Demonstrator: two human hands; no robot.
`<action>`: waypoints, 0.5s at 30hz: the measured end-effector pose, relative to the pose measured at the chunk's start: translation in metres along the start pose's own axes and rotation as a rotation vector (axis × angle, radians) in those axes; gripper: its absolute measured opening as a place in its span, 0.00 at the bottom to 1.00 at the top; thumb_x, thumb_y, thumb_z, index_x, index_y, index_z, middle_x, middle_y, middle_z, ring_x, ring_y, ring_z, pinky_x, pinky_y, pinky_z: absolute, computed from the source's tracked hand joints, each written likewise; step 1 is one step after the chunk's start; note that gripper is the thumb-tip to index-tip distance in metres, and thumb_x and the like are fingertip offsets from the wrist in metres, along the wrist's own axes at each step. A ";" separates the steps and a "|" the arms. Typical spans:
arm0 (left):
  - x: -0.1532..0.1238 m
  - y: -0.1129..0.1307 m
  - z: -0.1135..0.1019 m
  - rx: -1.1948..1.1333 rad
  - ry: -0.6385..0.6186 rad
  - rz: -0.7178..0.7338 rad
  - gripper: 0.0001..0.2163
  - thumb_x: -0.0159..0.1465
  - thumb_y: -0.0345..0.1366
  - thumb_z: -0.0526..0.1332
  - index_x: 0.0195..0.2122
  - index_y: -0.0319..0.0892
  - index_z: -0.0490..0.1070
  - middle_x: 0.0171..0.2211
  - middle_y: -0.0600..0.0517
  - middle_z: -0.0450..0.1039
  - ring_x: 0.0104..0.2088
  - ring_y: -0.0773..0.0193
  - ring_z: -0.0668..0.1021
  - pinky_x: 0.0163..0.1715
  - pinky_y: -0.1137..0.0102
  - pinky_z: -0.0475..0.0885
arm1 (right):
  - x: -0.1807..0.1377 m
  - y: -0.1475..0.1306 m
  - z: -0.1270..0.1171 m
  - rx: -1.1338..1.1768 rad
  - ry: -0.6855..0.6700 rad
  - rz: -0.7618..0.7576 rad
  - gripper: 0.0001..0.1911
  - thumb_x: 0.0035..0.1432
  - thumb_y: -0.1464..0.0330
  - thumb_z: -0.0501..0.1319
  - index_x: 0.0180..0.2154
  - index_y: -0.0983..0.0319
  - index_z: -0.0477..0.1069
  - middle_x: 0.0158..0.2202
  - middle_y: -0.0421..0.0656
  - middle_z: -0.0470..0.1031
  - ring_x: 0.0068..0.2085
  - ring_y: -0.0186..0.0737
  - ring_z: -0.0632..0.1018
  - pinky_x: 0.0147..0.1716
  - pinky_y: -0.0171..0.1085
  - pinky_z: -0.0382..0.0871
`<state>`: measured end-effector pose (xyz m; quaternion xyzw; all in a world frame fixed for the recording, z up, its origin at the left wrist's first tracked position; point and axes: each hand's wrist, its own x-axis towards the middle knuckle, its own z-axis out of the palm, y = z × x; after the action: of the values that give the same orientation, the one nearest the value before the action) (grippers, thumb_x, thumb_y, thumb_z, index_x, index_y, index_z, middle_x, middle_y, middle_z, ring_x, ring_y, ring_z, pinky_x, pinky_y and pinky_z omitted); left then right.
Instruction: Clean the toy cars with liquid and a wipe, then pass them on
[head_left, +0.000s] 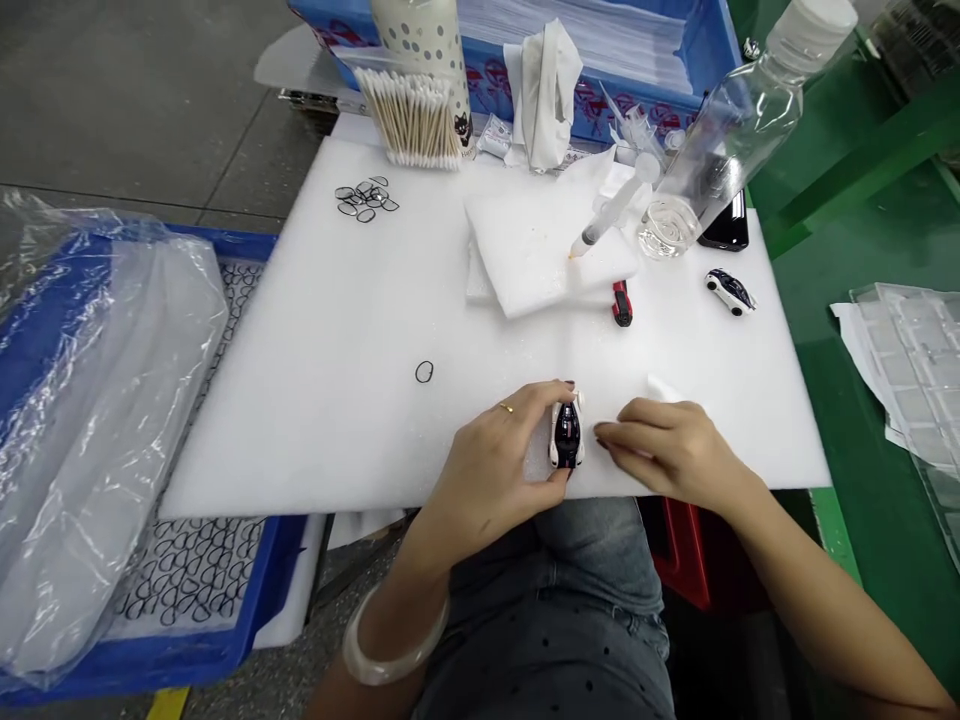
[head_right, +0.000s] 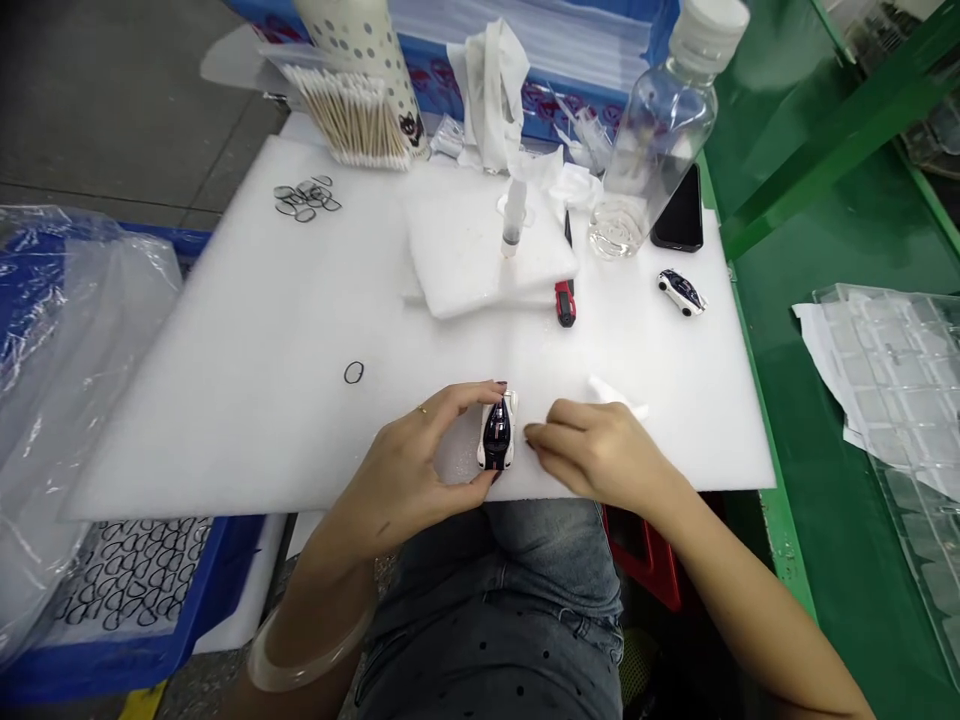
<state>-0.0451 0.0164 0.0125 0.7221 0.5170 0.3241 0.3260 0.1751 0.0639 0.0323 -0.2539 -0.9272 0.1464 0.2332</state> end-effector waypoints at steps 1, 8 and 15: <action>0.000 -0.001 0.000 -0.003 0.001 0.002 0.26 0.54 0.26 0.65 0.54 0.46 0.63 0.55 0.52 0.73 0.54 0.59 0.76 0.52 0.65 0.72 | -0.002 0.002 -0.008 0.046 0.015 0.065 0.08 0.64 0.72 0.58 0.40 0.62 0.76 0.34 0.44 0.74 0.30 0.34 0.75 0.25 0.34 0.68; -0.002 0.000 0.006 -0.008 0.048 0.046 0.27 0.53 0.26 0.66 0.55 0.44 0.64 0.56 0.48 0.72 0.55 0.56 0.75 0.55 0.61 0.71 | -0.026 0.025 -0.046 0.179 0.626 0.825 0.05 0.58 0.69 0.56 0.29 0.59 0.67 0.24 0.40 0.62 0.25 0.36 0.65 0.21 0.36 0.57; -0.009 -0.020 -0.024 0.188 0.389 -0.067 0.16 0.63 0.40 0.66 0.51 0.42 0.73 0.50 0.46 0.76 0.51 0.54 0.77 0.52 0.58 0.73 | -0.080 0.039 -0.048 0.009 0.511 1.016 0.20 0.54 0.49 0.62 0.22 0.57 0.68 0.22 0.42 0.60 0.23 0.39 0.61 0.21 0.41 0.51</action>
<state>-0.0774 0.0163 0.0089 0.6556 0.6218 0.3967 0.1617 0.2760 0.0603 0.0287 -0.6944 -0.6021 0.1782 0.3516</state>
